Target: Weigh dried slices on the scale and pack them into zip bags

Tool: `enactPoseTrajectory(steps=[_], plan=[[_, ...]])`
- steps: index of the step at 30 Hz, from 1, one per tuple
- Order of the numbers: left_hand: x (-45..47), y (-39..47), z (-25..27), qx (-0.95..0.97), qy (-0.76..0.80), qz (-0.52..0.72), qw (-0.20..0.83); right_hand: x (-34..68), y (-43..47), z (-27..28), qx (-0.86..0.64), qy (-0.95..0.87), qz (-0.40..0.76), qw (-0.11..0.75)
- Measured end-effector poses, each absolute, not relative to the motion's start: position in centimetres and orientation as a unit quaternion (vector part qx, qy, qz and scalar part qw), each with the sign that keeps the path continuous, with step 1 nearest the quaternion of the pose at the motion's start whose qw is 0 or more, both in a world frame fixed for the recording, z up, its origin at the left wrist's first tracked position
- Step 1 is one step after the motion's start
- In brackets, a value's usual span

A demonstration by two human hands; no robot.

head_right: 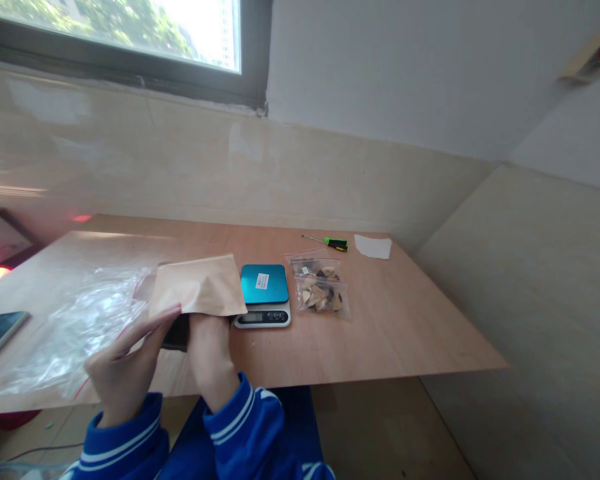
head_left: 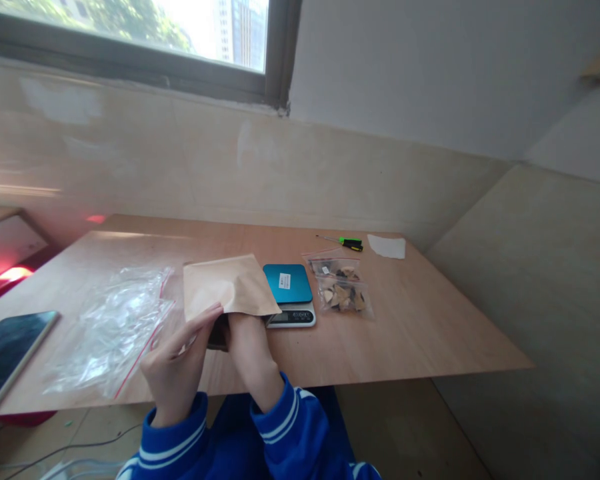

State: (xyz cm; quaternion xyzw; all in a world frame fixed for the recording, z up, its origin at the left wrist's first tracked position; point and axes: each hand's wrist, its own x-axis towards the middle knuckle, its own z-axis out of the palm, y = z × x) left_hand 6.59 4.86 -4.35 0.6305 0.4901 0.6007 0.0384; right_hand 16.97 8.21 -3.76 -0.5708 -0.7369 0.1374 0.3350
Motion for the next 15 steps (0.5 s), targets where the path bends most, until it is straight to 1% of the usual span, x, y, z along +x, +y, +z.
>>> enactPoseTrajectory(steps=[6, 11, 15], plan=[[6.8, 4.4, -4.1, 0.637, 0.474, 0.605, 0.052, 18.5, 5.0, -1.1, -0.595, -0.716, 0.238, 0.278], [7.2, 4.0, -3.6, 0.635, 0.48, 0.602, 0.055, 19.5, 3.6, -1.2, -0.564, -0.719, 0.255, 0.317], [7.6, 3.6, -3.1, 0.628, 0.497, 0.594, 0.077, 20.3, 3.1, -1.7, -0.553, -0.702, 0.276, 0.355]])
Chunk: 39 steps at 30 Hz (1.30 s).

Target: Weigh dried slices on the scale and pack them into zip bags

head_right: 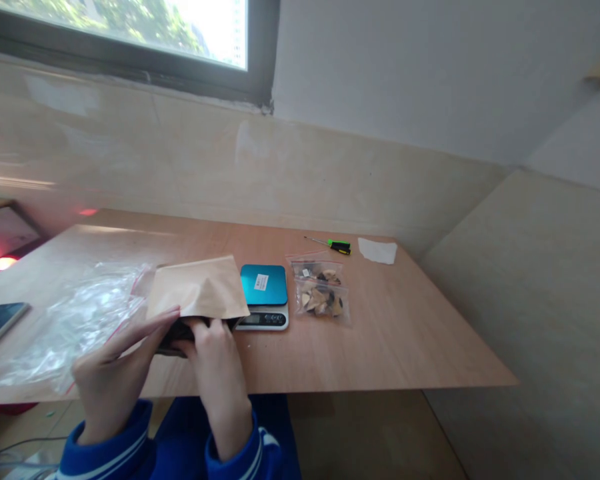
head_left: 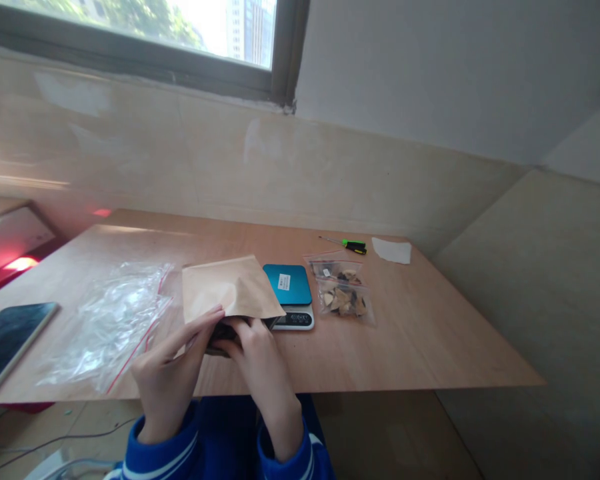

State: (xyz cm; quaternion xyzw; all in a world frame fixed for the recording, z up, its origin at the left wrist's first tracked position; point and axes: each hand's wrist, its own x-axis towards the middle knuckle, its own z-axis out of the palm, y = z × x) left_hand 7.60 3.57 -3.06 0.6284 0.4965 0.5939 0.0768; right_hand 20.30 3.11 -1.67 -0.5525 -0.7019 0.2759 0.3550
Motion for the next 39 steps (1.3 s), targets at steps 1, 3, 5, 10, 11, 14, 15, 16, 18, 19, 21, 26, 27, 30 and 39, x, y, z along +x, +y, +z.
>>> enactPoseTrajectory(steps=[1, 3, 5, 10, 11, 14, 15, 16, 18, 19, 21, 26, 27, 30, 39], plan=[[7.7, 3.5, -2.9, 0.628, 0.503, 0.589, 0.081, 20.5, 3.1, -1.8, -0.549, -0.7, 0.276, 0.365], [7.8, 3.3, -2.7, 0.626, 0.516, 0.579, 0.086, 20.8, 3.1, -2.1, -0.539, -0.697, 0.275, 0.385], [7.9, 3.3, -2.5, 0.621, 0.525, 0.575, 0.088, 21.1, 3.1, -2.5, -0.522, -0.696, 0.277, 0.409], [8.0, 4.0, -2.3, 0.6, 0.554, 0.567, 0.109, 21.5, 3.4, -3.0, -0.482, -0.697, 0.259, 0.463], [8.0, 4.1, -2.1, 0.597, 0.558, 0.565, 0.112, 21.7, 3.5, -3.1, -0.475, -0.699, 0.251, 0.472], [8.2, 4.4, -1.7, 0.588, 0.569, 0.56, 0.129, 22.1, 3.5, -3.1, -0.448, -0.703, 0.224, 0.505], [8.3, 4.4, -1.5, 0.584, 0.57, 0.561, 0.139, 22.3, 3.5, -3.1, -0.439, -0.703, 0.216, 0.516], [8.4, 4.5, -1.3, 0.579, 0.571, 0.563, 0.15, 22.5, 3.4, -3.1, -0.433, -0.703, 0.209, 0.524], [8.6, 4.7, -0.8, 0.568, 0.57, 0.569, 0.17, 22.8, 3.4, -3.3, -0.429, -0.702, 0.196, 0.533], [8.7, 4.8, -0.6, 0.563, 0.57, 0.571, 0.179, 22.9, 3.4, -3.4, -0.431, -0.701, 0.191, 0.535], [8.8, 5.1, -0.2, 0.555, 0.573, 0.571, 0.194, 23.1, 3.5, -3.6, -0.436, -0.696, 0.181, 0.541], [9.2, 5.8, 0.5, 0.557, 0.578, 0.565, 0.192, 23.3, 3.7, -3.3, -0.417, -0.681, 0.185, 0.573], [9.3, 5.9, 0.7, 0.56, 0.579, 0.563, 0.185, 23.4, 3.8, -3.2, -0.411, -0.675, 0.191, 0.582], [9.2, 6.2, 0.9, 0.566, 0.588, 0.555, 0.163, 23.4, 4.0, -2.8, -0.401, -0.647, 0.219, 0.611], [7.9, 6.7, 0.5, 0.525, 0.603, 0.58, 0.155, 26.0, 5.2, -3.2, -0.442, -0.465, 0.195, 0.742]])
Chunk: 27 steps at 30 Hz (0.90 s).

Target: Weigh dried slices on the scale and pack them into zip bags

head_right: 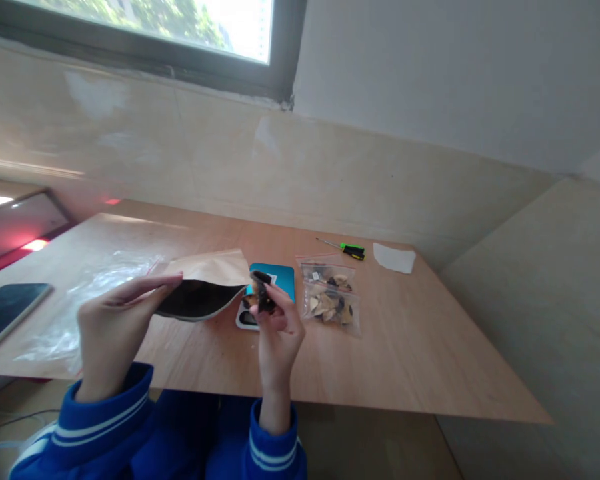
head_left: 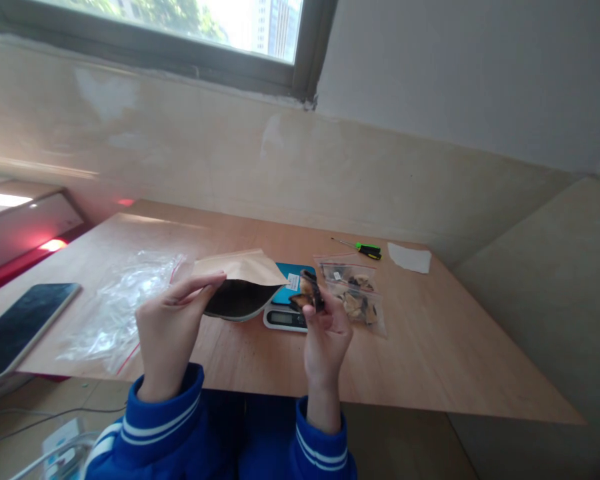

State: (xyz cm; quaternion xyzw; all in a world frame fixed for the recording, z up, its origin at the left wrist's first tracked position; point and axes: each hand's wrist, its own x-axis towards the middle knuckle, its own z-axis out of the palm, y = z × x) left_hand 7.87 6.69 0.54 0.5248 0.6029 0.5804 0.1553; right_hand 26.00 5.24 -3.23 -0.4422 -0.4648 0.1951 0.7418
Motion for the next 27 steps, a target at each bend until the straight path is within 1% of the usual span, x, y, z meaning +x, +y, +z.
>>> enactPoseTrajectory(steps=[3, 7, 10, 13, 17, 22, 24, 27], plan=[[7.4, 6.5, 0.2, 0.505, 0.6, 0.595, 0.177, 28.5, 7.3, -4.0, -0.503, -0.457, 0.162, 0.716], [7.3, 6.2, -0.4, 0.489, 0.599, 0.605, 0.188, 31.0, 11.1, -5.6, -0.573, -0.55, 0.133, 0.593], [7.3, 6.0, -0.5, 0.472, 0.603, 0.61, 0.204, 31.4, 13.4, -6.6, -0.592, -0.617, 0.134, 0.5], [7.2, 5.9, -0.4, 0.457, 0.61, 0.61, 0.215, 31.0, 14.3, -7.2, -0.593, -0.645, 0.147, 0.459], [7.0, 5.9, -0.4, 0.461, 0.609, 0.611, 0.21, 30.6, 13.9, -7.6, -0.59, -0.665, 0.141, 0.437], [7.1, 5.7, -0.4, 0.47, 0.607, 0.609, 0.199, 31.0, 12.7, -7.9, -0.596, -0.665, 0.134, 0.429], [7.2, 5.5, -0.4, 0.47, 0.605, 0.61, 0.2, 30.9, 11.9, -7.4, -0.604, -0.639, 0.119, 0.461], [7.4, 5.4, -0.5, 0.464, 0.606, 0.611, 0.209, 29.8, 9.4, -5.4, -0.586, -0.576, 0.107, 0.56]])
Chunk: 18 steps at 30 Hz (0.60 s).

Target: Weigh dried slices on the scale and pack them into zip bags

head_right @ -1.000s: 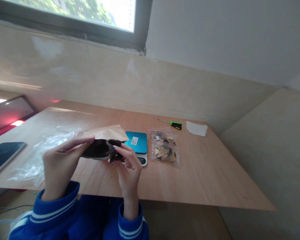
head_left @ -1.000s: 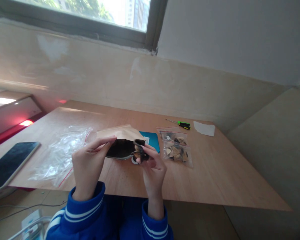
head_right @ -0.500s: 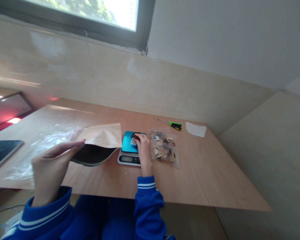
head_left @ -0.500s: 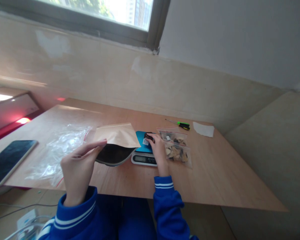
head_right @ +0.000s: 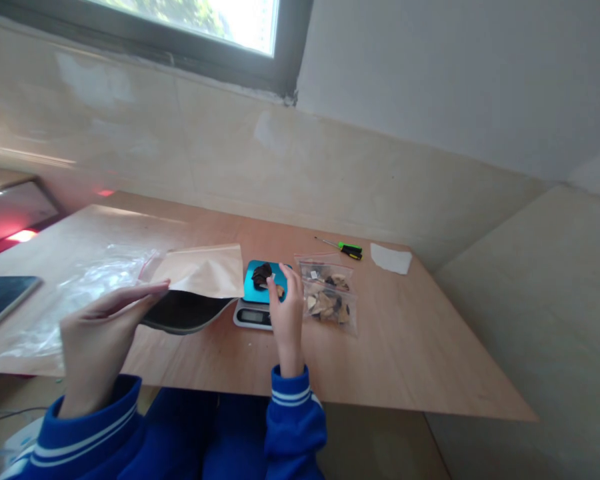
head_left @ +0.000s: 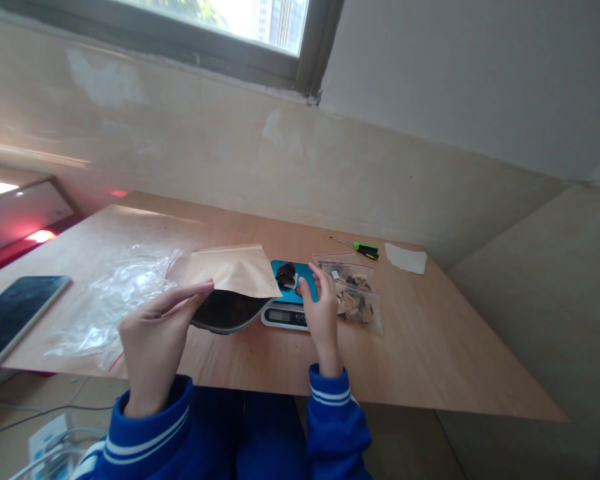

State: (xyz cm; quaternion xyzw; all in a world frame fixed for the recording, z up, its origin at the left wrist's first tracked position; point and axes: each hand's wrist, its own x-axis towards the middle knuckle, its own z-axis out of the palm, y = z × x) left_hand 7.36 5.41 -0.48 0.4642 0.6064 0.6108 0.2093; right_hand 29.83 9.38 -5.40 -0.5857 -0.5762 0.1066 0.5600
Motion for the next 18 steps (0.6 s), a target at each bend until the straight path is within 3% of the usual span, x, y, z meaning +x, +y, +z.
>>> enactPoseTrajectory(steps=[3, 7, 15, 18], plan=[[7.6, 5.4, -0.7, 0.464, 0.604, 0.614, 0.206, 27.8, 5.8, -2.3, -0.506, -0.576, 0.21, 0.607], [8.1, 5.3, -0.8, 0.473, 0.598, 0.619, 0.189, 24.6, 2.6, 0.4, -0.382, -0.717, 0.323, 0.486], [8.6, 4.3, -2.1, 0.511, 0.58, 0.615, 0.154, 19.8, 4.5, -1.7, -0.515, -0.808, 0.172, 0.23], [8.7, 4.0, -2.6, 0.525, 0.58, 0.607, 0.142, 18.3, 7.5, -3.0, -0.51, -0.82, 0.137, 0.222]])
